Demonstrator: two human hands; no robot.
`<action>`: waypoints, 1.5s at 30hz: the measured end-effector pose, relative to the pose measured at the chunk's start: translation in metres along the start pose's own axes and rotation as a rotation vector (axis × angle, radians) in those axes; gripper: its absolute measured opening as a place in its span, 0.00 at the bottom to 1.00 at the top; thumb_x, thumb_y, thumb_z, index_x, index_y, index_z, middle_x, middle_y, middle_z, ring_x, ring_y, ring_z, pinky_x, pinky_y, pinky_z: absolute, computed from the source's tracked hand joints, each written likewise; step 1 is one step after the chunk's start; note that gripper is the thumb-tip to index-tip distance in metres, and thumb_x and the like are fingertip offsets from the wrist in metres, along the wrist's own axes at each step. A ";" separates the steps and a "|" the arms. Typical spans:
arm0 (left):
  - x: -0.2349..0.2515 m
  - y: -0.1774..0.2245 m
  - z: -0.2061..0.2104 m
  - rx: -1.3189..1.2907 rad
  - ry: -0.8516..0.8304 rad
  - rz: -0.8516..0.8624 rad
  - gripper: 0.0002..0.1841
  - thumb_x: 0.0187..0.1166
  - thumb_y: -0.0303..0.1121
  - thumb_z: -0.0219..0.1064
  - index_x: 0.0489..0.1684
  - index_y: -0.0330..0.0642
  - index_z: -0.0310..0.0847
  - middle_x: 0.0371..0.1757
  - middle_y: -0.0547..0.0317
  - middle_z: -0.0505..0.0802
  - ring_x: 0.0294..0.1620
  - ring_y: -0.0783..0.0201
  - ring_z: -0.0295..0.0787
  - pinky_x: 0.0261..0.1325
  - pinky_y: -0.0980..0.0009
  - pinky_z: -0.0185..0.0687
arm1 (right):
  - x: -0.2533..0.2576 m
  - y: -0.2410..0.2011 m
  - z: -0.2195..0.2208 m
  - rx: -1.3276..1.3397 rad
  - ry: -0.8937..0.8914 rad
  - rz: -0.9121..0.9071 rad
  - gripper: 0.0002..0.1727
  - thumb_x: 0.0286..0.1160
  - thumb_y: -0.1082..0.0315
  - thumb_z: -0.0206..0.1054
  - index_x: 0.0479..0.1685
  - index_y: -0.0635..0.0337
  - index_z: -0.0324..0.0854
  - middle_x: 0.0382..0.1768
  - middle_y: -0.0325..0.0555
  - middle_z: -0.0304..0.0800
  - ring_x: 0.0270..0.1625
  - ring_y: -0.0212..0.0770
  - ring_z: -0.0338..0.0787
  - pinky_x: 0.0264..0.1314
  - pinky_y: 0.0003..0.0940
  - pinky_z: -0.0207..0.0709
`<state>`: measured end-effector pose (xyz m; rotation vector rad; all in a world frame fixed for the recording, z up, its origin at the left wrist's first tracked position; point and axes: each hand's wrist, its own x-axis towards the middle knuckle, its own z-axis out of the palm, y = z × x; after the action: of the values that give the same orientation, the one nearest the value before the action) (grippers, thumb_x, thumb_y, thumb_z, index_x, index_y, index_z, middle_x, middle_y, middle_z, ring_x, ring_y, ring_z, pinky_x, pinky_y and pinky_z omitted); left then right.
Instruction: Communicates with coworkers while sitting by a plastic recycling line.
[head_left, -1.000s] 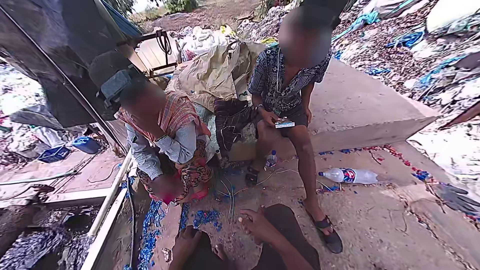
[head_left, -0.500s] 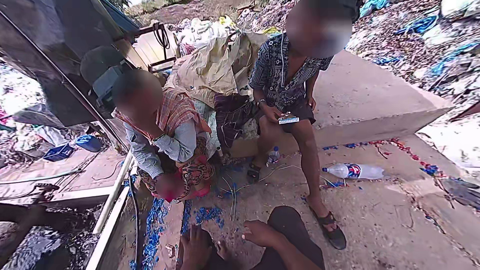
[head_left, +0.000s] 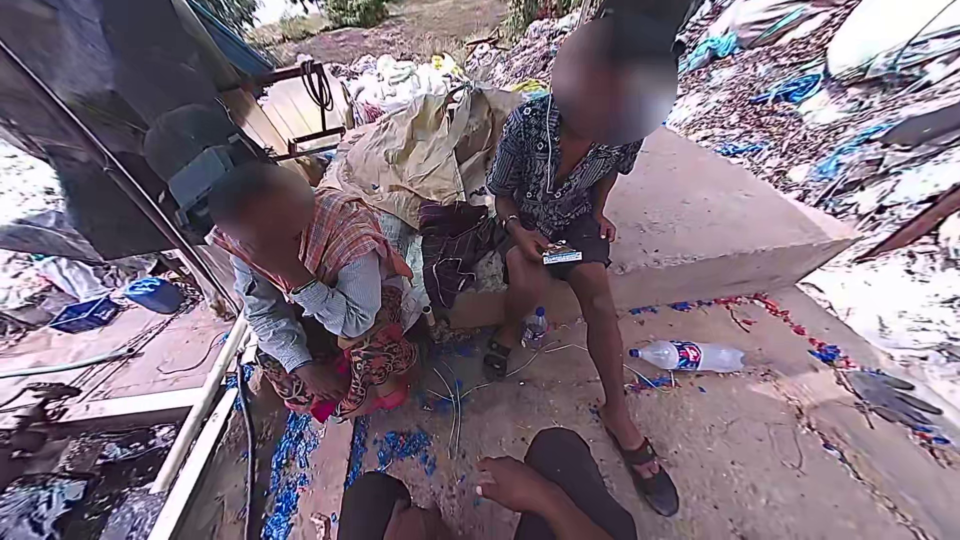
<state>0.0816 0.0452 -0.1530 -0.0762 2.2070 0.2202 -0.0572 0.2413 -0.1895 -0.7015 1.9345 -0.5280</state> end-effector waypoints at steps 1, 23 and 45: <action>0.003 0.000 0.002 0.017 0.005 -0.004 0.20 0.91 0.41 0.51 0.66 0.42 0.84 0.61 0.42 0.94 0.69 0.42 0.88 0.83 0.39 0.63 | 0.000 0.000 0.000 0.004 0.005 0.003 0.33 0.88 0.47 0.60 0.83 0.61 0.72 0.63 0.65 0.88 0.67 0.63 0.87 0.74 0.64 0.74; 0.006 0.000 0.017 -0.569 0.066 0.111 0.23 0.89 0.46 0.57 0.74 0.42 0.78 0.61 0.43 0.93 0.66 0.43 0.89 0.73 0.36 0.77 | 0.013 -0.010 0.008 -0.012 -0.040 0.058 0.33 0.86 0.49 0.64 0.83 0.59 0.71 0.59 0.62 0.89 0.61 0.59 0.90 0.70 0.60 0.78; 0.002 0.076 0.037 -0.805 0.345 0.044 0.32 0.83 0.52 0.64 0.85 0.48 0.71 0.97 0.40 0.49 0.83 0.40 0.75 0.74 0.44 0.80 | 0.017 -0.019 0.010 0.000 -0.016 0.050 0.31 0.91 0.46 0.55 0.82 0.58 0.73 0.58 0.61 0.90 0.60 0.58 0.90 0.71 0.59 0.77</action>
<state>0.0994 0.1265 -0.1669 -0.5394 2.3172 1.1814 -0.0495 0.2149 -0.1928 -0.6541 1.9322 -0.4907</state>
